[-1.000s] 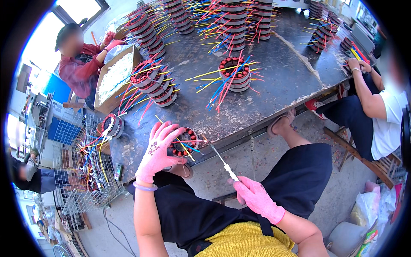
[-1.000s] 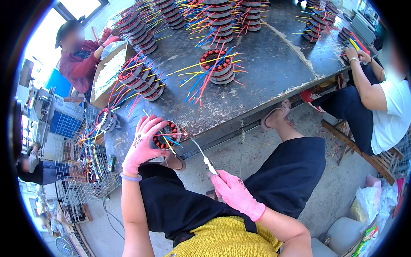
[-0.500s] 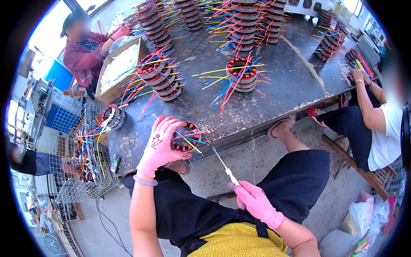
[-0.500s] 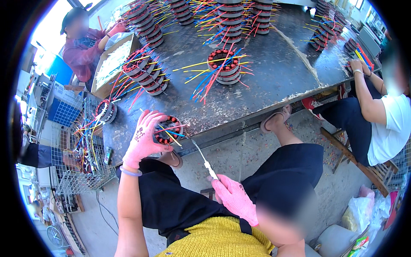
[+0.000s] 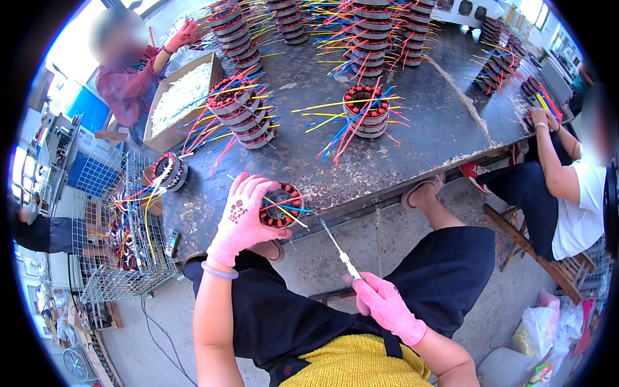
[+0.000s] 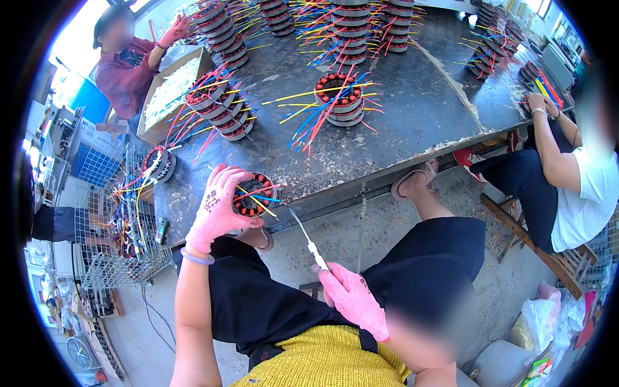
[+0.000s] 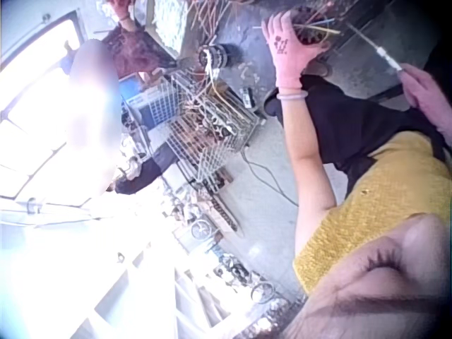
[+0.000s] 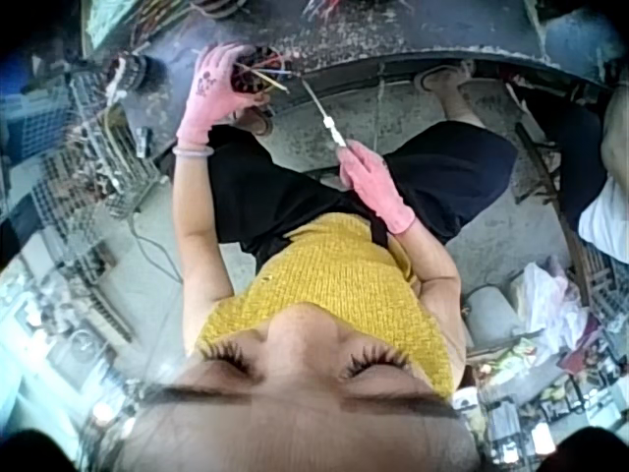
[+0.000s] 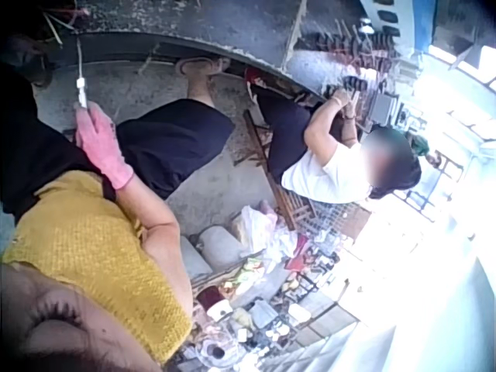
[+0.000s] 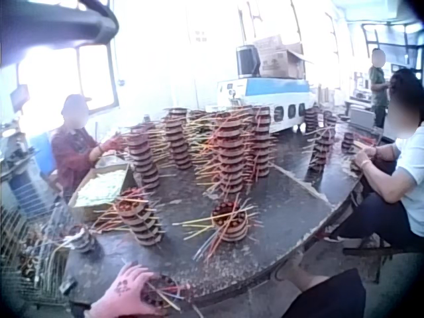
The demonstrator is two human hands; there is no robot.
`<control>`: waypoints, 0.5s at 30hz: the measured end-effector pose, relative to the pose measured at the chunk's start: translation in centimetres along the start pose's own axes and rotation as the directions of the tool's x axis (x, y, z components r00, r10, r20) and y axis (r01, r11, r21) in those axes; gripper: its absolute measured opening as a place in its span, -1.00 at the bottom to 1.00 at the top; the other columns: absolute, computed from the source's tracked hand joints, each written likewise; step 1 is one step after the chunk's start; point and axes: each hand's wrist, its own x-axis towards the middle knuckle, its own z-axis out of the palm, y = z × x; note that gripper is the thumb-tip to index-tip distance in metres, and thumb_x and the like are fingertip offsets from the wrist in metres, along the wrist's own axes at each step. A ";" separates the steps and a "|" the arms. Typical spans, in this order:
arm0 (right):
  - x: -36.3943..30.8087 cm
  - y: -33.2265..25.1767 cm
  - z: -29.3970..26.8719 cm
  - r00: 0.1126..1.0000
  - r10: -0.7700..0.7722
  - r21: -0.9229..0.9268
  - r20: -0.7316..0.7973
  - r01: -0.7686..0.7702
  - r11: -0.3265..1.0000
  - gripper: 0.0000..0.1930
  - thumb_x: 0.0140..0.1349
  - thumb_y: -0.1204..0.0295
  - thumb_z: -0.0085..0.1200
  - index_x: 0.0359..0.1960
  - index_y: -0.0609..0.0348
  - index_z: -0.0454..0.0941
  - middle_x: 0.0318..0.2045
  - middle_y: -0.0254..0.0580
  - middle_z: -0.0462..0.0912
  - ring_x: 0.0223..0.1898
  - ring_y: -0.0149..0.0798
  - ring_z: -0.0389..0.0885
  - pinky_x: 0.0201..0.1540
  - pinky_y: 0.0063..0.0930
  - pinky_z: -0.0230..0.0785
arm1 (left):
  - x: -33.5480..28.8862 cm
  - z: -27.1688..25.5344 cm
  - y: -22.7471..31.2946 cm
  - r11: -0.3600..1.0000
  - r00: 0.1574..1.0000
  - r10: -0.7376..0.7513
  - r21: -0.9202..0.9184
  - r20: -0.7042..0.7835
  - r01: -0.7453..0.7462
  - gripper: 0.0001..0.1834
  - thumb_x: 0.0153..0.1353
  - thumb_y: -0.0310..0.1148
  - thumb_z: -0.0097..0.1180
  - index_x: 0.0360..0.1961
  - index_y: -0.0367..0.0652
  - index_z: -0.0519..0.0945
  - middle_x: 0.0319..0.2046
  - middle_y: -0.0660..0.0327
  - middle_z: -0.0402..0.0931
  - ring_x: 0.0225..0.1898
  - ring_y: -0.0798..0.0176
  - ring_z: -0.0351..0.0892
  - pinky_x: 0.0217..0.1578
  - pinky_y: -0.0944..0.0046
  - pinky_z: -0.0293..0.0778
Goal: The person uses a soldering iron and a small torch to connect wires on a motor stator before placing it onto a stack. They repeat this process with multiple components from the table.
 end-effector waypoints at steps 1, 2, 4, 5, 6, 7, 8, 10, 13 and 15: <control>0.0 0.1 0.1 1.000 0.003 0.012 -0.002 -0.003 1.000 -0.67 0.49 0.33 -0.12 0.12 0.26 0.54 -0.60 -0.38 0.42 -0.57 -0.54 0.37 -0.45 -0.54 0.28 | 0.0 0.0 0.0 1.000 1.000 -0.002 0.001 0.002 0.002 -0.07 -0.40 -0.03 0.58 0.08 -0.13 0.49 0.06 0.05 0.49 0.23 -0.04 0.40 0.43 -0.12 0.05; 0.0 0.1 0.1 1.000 0.006 0.022 -0.006 -0.006 1.000 -0.67 0.49 0.33 -0.12 0.11 0.25 0.54 -0.60 -0.37 0.42 -0.57 -0.54 0.38 -0.45 -0.54 0.28 | 0.0 0.0 0.0 1.000 1.000 -0.003 0.000 0.002 0.003 -0.07 -0.40 -0.03 0.58 0.08 -0.13 0.49 0.05 0.05 0.49 0.23 -0.04 0.40 0.43 -0.13 0.05; 0.0 -0.1 0.0 1.000 0.008 -0.009 -0.005 -0.008 1.000 -0.67 0.49 0.34 -0.12 0.12 0.25 0.54 -0.60 -0.36 0.42 -0.58 -0.53 0.38 -0.45 -0.53 0.29 | 0.1 0.0 0.1 1.000 1.000 -0.002 -0.003 0.003 0.002 -0.07 -0.40 -0.03 0.59 0.08 -0.13 0.49 0.05 0.05 0.49 0.22 -0.05 0.40 0.43 -0.13 0.05; -0.1 -0.2 0.0 1.000 0.009 -0.024 -0.002 -0.009 1.000 -0.67 0.49 0.34 -0.12 0.12 0.25 0.54 -0.60 -0.35 0.41 -0.58 -0.53 0.38 -0.45 -0.53 0.29 | 0.1 0.0 0.1 1.000 1.000 -0.002 -0.003 0.004 0.002 -0.07 -0.41 -0.03 0.59 0.08 -0.13 0.49 0.05 0.05 0.49 0.22 -0.05 0.40 0.43 -0.13 0.05; -0.1 -0.1 0.0 1.000 0.002 -0.022 -0.001 -0.002 1.000 -0.67 0.49 0.34 -0.12 0.12 0.25 0.54 -0.60 -0.35 0.41 -0.58 -0.53 0.38 -0.45 -0.53 0.29 | 0.1 -0.1 0.2 1.000 1.000 -0.002 -0.004 0.005 0.002 -0.06 -0.41 -0.03 0.59 0.08 -0.13 0.49 0.05 0.05 0.49 0.22 -0.05 0.40 0.43 -0.13 0.06; -0.1 0.0 0.0 1.000 -0.005 -0.020 0.000 0.005 1.000 -0.68 0.49 0.34 -0.12 0.11 0.25 0.53 -0.60 -0.35 0.42 -0.58 -0.53 0.38 -0.45 -0.53 0.29 | 0.1 -0.1 0.2 1.000 1.000 0.000 -0.004 0.002 0.000 -0.06 -0.41 -0.03 0.59 0.08 -0.13 0.49 0.04 0.05 0.49 0.22 -0.05 0.40 0.43 -0.13 0.06; -0.1 0.0 0.0 1.000 -0.011 -0.019 0.001 0.011 1.000 -0.68 0.49 0.34 -0.12 0.11 0.25 0.53 -0.60 -0.34 0.42 -0.58 -0.53 0.38 -0.45 -0.52 0.29 | 0.1 0.0 0.2 1.000 1.000 0.003 -0.005 -0.001 -0.003 -0.06 -0.41 -0.03 0.59 0.08 -0.13 0.50 0.04 0.05 0.49 0.22 -0.05 0.40 0.43 -0.13 0.06; -0.1 0.1 -0.1 1.000 -0.013 -0.024 -0.001 0.013 1.000 -0.68 0.49 0.35 -0.12 0.11 0.25 0.53 -0.60 -0.34 0.42 -0.57 -0.52 0.39 -0.45 -0.52 0.29 | 0.1 0.0 0.1 1.000 1.000 0.004 -0.005 -0.003 -0.004 -0.07 -0.42 -0.03 0.59 0.08 -0.13 0.50 0.04 0.05 0.49 0.22 -0.05 0.40 0.43 -0.13 0.06; -0.1 0.0 0.0 1.000 -0.006 -0.029 -0.007 0.006 1.000 -0.67 0.48 0.35 -0.12 0.11 0.26 0.53 -0.60 -0.33 0.42 -0.57 -0.52 0.40 -0.44 -0.52 0.30 | 0.1 0.1 0.1 1.000 1.000 0.001 -0.005 -0.001 -0.001 -0.07 -0.41 -0.03 0.59 0.08 -0.14 0.50 0.04 0.05 0.49 0.22 -0.05 0.41 0.43 -0.13 0.05; -0.2 -0.2 0.1 1.000 -0.004 -0.036 -0.003 0.004 0.999 -0.67 0.48 0.34 -0.12 0.11 0.26 0.53 -0.60 -0.33 0.43 -0.57 -0.51 0.40 -0.44 -0.51 0.30 | 0.1 -0.1 0.2 1.000 1.000 -0.004 0.000 0.000 0.004 -0.07 -0.41 -0.02 0.59 0.08 -0.14 0.50 0.05 0.04 0.49 0.22 -0.06 0.40 0.43 -0.13 0.05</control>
